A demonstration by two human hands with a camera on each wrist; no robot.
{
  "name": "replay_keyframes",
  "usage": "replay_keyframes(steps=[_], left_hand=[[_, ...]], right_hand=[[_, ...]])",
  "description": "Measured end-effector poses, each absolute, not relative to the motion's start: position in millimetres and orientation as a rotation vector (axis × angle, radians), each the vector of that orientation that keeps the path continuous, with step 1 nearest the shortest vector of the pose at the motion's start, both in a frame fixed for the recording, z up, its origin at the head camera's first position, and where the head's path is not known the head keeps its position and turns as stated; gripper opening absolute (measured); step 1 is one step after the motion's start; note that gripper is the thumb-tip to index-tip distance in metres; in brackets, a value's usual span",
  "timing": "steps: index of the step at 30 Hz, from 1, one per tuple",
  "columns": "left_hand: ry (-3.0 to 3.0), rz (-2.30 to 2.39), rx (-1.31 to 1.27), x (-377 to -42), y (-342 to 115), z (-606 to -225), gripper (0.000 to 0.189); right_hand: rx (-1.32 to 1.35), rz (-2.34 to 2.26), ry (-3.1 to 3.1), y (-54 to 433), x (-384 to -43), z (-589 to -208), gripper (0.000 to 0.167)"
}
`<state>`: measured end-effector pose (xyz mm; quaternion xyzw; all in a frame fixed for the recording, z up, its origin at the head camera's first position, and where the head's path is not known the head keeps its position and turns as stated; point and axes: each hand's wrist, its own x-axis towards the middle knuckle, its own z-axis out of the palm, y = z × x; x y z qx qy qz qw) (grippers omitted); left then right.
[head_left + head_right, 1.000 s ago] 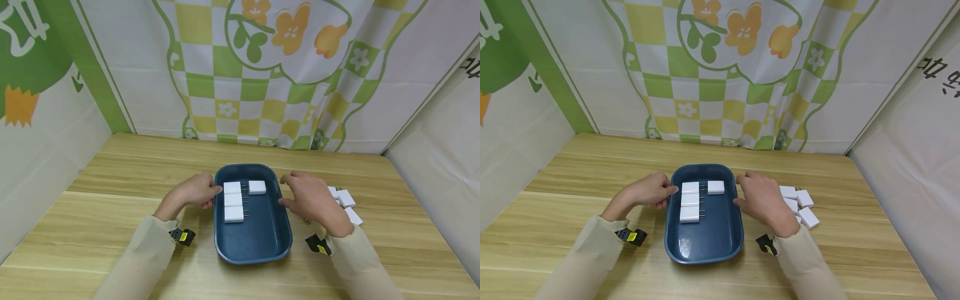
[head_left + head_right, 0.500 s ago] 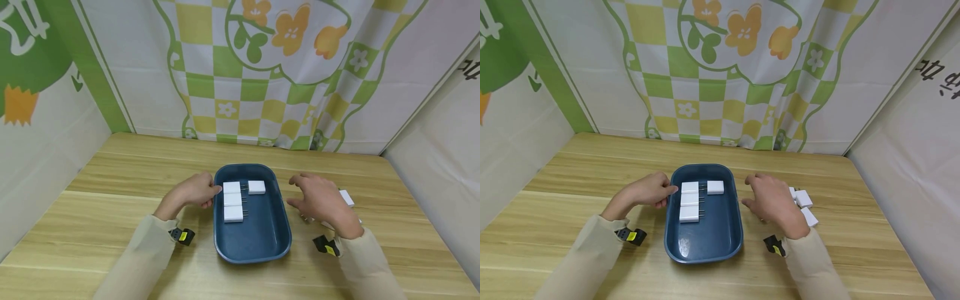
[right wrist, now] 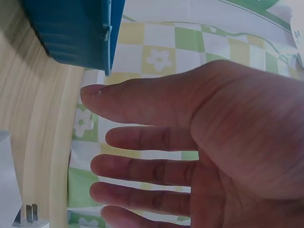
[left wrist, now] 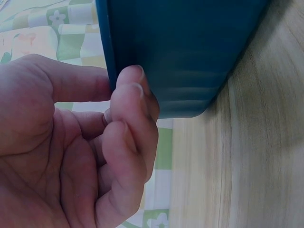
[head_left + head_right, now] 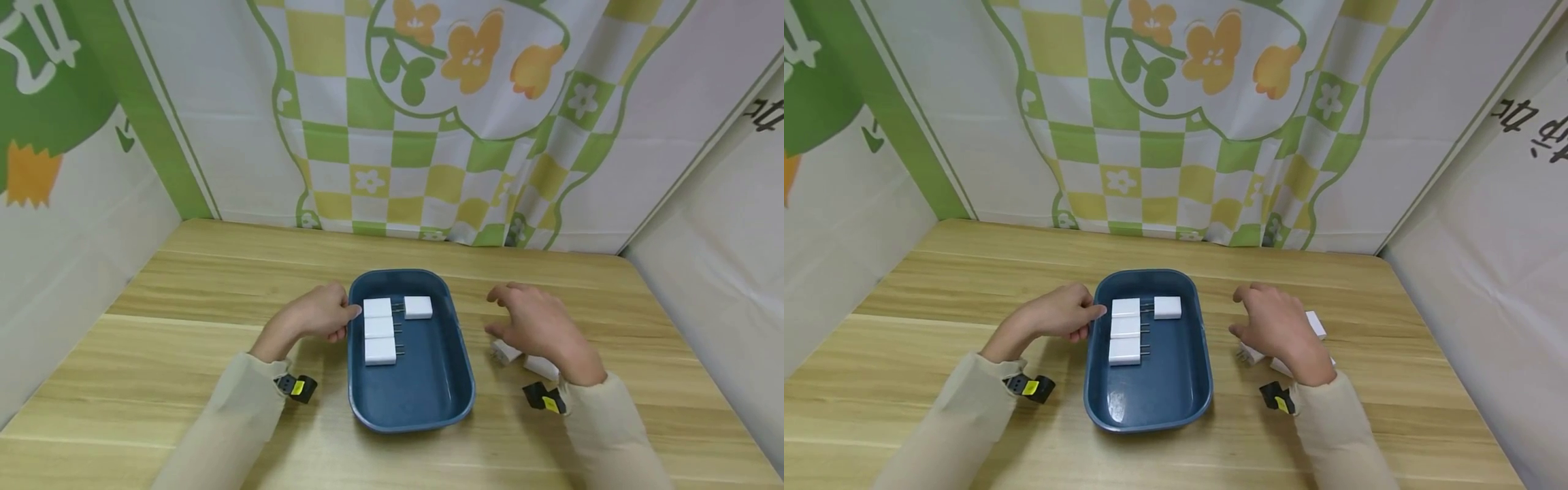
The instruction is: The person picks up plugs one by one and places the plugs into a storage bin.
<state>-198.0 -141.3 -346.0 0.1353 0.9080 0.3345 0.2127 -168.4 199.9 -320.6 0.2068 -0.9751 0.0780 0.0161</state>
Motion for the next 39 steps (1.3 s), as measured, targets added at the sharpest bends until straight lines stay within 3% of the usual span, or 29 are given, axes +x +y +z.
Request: replay_keyframes(steps=[8, 29, 39], left_hand=[[2.513, 0.935, 0.371, -199, -141, -348, 0.045], [2.508, 0.953, 0.362, -199, -142, -346, 0.043], [2.512, 0.952, 0.379, -198, -142, -346, 0.044]], right_hand=[[0.69, 0.232, -3.064, 205, -167, -327, 0.037], [0.763, 0.259, -3.202, 217, -166, -345, 0.051], [0.786, 0.19, -3.208, 216, -167, -353, 0.049]])
